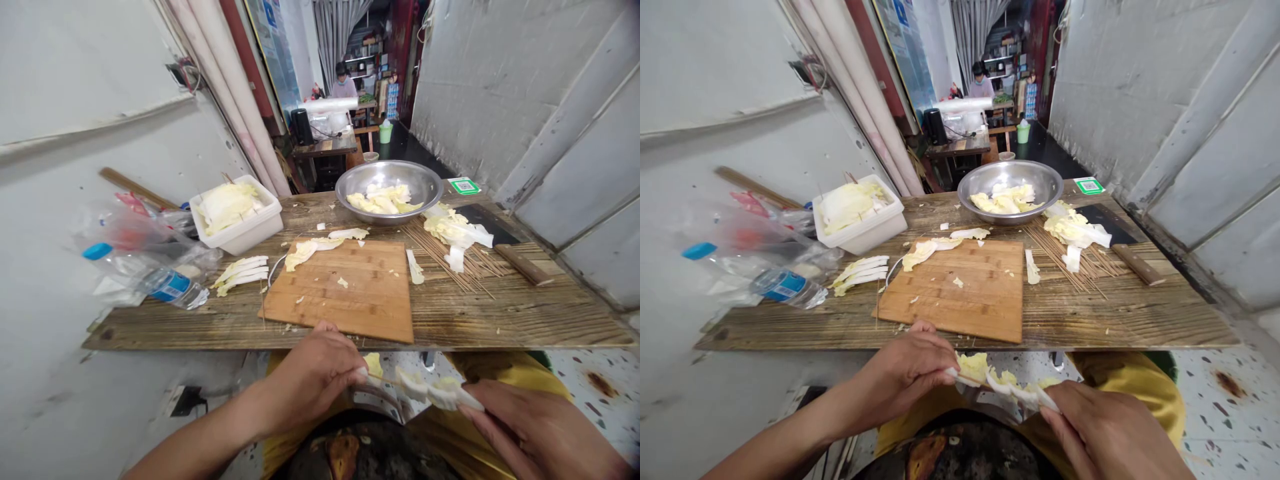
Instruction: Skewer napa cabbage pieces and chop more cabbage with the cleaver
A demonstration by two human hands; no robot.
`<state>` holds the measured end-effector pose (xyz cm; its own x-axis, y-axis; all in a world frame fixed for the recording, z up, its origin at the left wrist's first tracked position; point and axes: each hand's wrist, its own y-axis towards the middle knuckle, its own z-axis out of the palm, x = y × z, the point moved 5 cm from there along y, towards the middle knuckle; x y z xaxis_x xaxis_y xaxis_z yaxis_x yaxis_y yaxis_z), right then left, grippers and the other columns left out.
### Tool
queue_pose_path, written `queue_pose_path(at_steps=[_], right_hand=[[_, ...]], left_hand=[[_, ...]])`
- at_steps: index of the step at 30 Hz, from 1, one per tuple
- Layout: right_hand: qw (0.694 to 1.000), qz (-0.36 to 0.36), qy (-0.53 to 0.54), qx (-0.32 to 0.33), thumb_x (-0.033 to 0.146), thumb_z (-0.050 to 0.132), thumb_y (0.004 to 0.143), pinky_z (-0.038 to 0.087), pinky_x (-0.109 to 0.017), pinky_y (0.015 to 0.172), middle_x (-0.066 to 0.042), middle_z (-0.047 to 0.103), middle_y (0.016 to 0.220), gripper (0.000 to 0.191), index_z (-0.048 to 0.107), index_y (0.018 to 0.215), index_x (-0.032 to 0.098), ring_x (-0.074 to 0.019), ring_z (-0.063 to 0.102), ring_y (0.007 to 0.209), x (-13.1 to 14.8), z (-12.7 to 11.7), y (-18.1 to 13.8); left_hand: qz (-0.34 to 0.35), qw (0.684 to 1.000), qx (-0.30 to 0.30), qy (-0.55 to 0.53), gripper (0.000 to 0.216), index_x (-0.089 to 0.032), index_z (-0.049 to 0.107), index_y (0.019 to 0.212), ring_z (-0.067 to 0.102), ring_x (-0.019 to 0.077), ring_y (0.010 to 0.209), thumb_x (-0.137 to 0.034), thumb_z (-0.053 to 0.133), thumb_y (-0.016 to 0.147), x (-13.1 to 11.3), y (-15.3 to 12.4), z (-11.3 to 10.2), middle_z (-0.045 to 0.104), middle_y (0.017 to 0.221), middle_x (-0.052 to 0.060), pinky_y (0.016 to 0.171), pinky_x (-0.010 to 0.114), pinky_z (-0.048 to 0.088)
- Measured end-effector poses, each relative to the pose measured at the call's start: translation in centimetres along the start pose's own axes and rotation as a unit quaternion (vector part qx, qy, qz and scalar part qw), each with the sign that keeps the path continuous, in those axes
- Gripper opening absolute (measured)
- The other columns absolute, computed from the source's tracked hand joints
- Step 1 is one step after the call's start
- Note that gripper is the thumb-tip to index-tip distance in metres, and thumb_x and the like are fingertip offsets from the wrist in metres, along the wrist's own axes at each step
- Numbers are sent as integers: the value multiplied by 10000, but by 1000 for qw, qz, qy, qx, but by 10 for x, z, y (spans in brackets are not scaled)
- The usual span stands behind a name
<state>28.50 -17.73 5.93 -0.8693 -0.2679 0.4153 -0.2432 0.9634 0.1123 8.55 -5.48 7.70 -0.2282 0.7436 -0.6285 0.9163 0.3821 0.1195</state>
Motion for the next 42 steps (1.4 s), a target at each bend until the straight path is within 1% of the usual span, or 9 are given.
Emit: queue_pose_path(at_steps=[5,11,15,22,31,37,39,40,42], right_hand=[[999,3,35,5,288,320,1004,399,-245,502,28,616,694,256,530,865,244,-123,602,555,-1,3,5],[999,19,42,17,305,349,1003,368,-251,520,29,609,688,254,548,858,244,-126,585,573,-5,3,13],[999,30,35,-6,353,361,999,356,-263,536,15,608,664,310,530,770,230,-142,573,572,-11,-7,31],[998,43,26,-25,434,352,986,302,-267,512,11,537,588,379,497,706,223,-144,490,528,-23,-17,59],[997,48,57,-13,428,349,980,290,-283,549,3,567,634,362,538,750,220,-153,496,567,-14,-20,78],[971,84,215,-58,428,531,881,248,-293,555,10,501,596,308,572,672,205,-145,406,565,-23,-28,105],[961,85,256,-67,448,568,857,257,-280,540,27,452,565,341,560,634,189,-130,385,550,-36,-22,121],[955,80,276,-66,467,577,851,281,-268,537,34,447,570,357,561,640,180,-123,400,553,-44,-18,131],[939,78,332,-52,480,559,878,338,-239,509,48,473,611,355,581,727,159,-98,426,527,-62,-7,151]], left_hand=[[-8,1000,11,9,320,-175,627,767,605,147,707,-283,402,968,0,2,0,656,700,29,798,299,391],[-9,999,18,28,357,-171,623,717,603,139,684,-298,402,968,5,7,-1,650,666,22,770,279,391],[-19,998,30,46,371,-171,638,690,603,128,657,-305,422,961,10,21,-15,652,645,11,741,257,400],[4,996,-3,88,321,-176,672,734,624,139,698,-307,465,942,12,41,-50,680,687,19,749,260,425],[4,995,11,102,256,-187,699,752,632,139,672,-281,524,914,4,53,-55,703,683,11,736,258,402],[-44,989,4,141,227,-194,726,718,645,155,669,-254,574,874,9,70,-76,730,692,10,803,306,395],[-71,987,-70,126,141,-228,746,775,673,192,790,-314,645,821,23,74,-94,754,804,16,899,349,384],[-82,981,-140,108,145,-247,750,834,669,222,901,-365,687,777,31,74,-107,755,908,25,955,374,365],[-92,949,-298,39,384,-255,713,1026,573,283,1141,-450,739,696,52,68,-131,686,1159,62,1025,409,337]])
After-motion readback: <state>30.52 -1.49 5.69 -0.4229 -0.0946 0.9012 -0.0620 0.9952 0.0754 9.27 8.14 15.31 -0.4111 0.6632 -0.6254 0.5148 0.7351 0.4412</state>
